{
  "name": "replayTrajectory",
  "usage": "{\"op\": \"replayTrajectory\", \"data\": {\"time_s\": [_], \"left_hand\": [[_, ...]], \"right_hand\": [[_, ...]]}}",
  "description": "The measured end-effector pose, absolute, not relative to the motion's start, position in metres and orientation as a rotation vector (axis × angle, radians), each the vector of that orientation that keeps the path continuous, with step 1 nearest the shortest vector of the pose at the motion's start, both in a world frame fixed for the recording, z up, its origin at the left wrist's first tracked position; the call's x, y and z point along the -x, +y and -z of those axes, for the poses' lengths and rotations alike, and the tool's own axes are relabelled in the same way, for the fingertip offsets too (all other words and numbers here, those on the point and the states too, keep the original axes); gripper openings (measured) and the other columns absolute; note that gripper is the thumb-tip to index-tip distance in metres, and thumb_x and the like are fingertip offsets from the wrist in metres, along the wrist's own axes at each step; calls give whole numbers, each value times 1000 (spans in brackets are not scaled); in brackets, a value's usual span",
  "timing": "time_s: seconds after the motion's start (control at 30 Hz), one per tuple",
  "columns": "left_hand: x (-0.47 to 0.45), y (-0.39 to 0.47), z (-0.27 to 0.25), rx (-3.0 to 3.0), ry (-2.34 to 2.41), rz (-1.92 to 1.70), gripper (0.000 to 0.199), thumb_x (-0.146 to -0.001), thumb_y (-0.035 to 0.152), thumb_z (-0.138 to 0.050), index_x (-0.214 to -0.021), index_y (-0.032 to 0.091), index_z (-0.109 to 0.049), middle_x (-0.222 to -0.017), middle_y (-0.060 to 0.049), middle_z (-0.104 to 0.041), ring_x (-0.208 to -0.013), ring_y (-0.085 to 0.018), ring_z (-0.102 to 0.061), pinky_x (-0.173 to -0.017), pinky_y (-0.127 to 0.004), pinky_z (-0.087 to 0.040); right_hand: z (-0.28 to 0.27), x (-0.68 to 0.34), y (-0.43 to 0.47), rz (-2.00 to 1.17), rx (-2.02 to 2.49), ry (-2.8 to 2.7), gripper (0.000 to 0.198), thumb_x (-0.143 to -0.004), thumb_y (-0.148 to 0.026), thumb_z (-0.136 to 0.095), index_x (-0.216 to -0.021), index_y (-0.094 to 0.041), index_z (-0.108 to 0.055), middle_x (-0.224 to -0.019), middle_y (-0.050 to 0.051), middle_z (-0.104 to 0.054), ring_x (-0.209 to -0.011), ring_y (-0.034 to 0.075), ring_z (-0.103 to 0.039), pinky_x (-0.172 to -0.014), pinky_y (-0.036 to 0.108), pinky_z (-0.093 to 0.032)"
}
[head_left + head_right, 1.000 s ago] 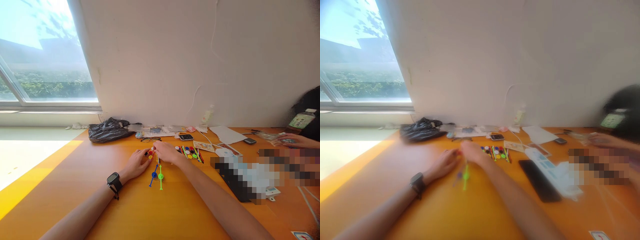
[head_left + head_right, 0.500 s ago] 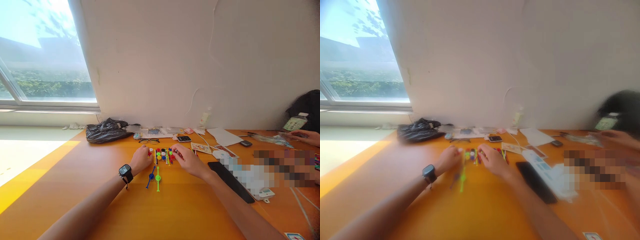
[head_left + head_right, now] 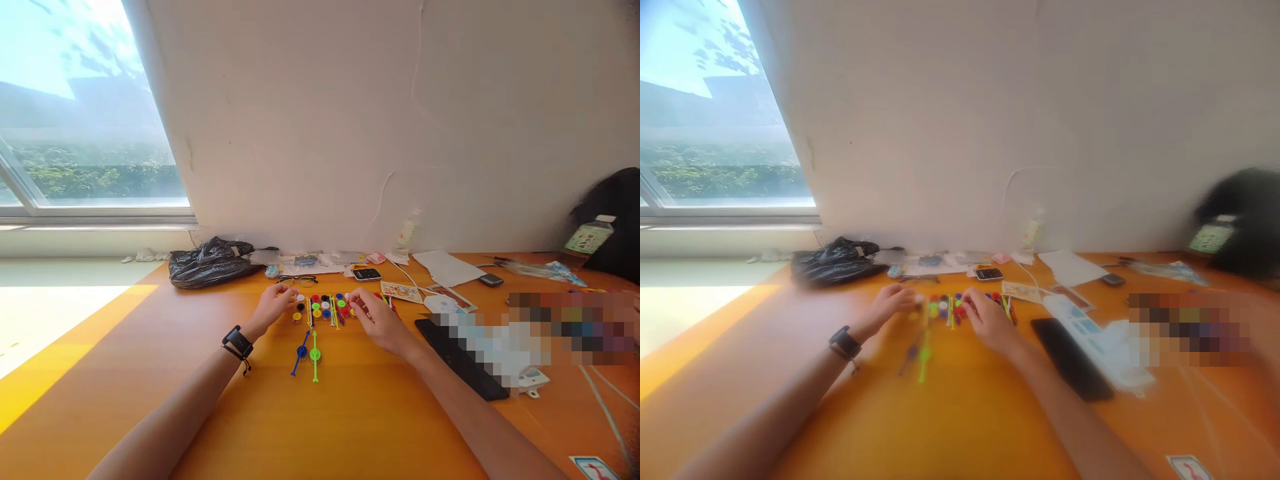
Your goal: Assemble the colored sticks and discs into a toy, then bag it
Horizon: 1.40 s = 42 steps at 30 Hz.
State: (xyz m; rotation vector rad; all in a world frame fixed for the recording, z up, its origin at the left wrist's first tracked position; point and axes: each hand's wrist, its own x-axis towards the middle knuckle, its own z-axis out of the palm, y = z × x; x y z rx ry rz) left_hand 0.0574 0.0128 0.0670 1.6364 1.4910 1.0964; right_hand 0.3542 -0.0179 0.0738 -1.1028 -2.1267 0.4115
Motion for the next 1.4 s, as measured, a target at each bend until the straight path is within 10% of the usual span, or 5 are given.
{"op": "replayTrajectory", "data": {"time_s": [0.47, 0.87, 1.2, 1.4], "left_hand": [[-63, -40, -81, -1257, 1362, -1088, 26, -85, 36, -73, -91, 15, -61, -83, -9, -78, -75, -20, -74, -68, -28, -55], [-65, -40, -75, -1390, 1057, -1284, 43, -80, 45, -87, -103, 15, -67, -86, -6, -77, -76, -18, -74, -71, -28, -58], [-71, -40, -60, -1449, 904, -1237, 40, -73, 36, -93, -103, 13, -80, -103, -11, -81, -86, -22, -78, -81, -33, -64], [-72, -45, -63, -1468, 915, -1157, 44, -72, 33, -94, -108, 13, -79, -104, -12, -81, -90, -23, -78, -83, -32, -64]], "right_hand": [[-72, -343, -23, -275, 937, -2129, 20, -109, -29, -45, -113, -25, -64, -108, 8, -70, -98, 23, -67, -87, 36, -52], [-65, -327, -39, -267, 1054, -2068, 12, -103, -35, -60, -104, -24, -66, -82, -1, -71, -58, 14, -56, -61, 29, -39], [-54, -314, -33, -1031, 875, -1613, 38, -100, -52, -59, -125, -24, -61, -91, 3, -69, -69, 17, -60, -61, 29, -48], [-56, -306, -40, -1203, 785, -1539, 33, -92, -52, -73, -102, -22, -62, -95, 6, -73, -77, 18, -68, -74, 35, -57]]}}
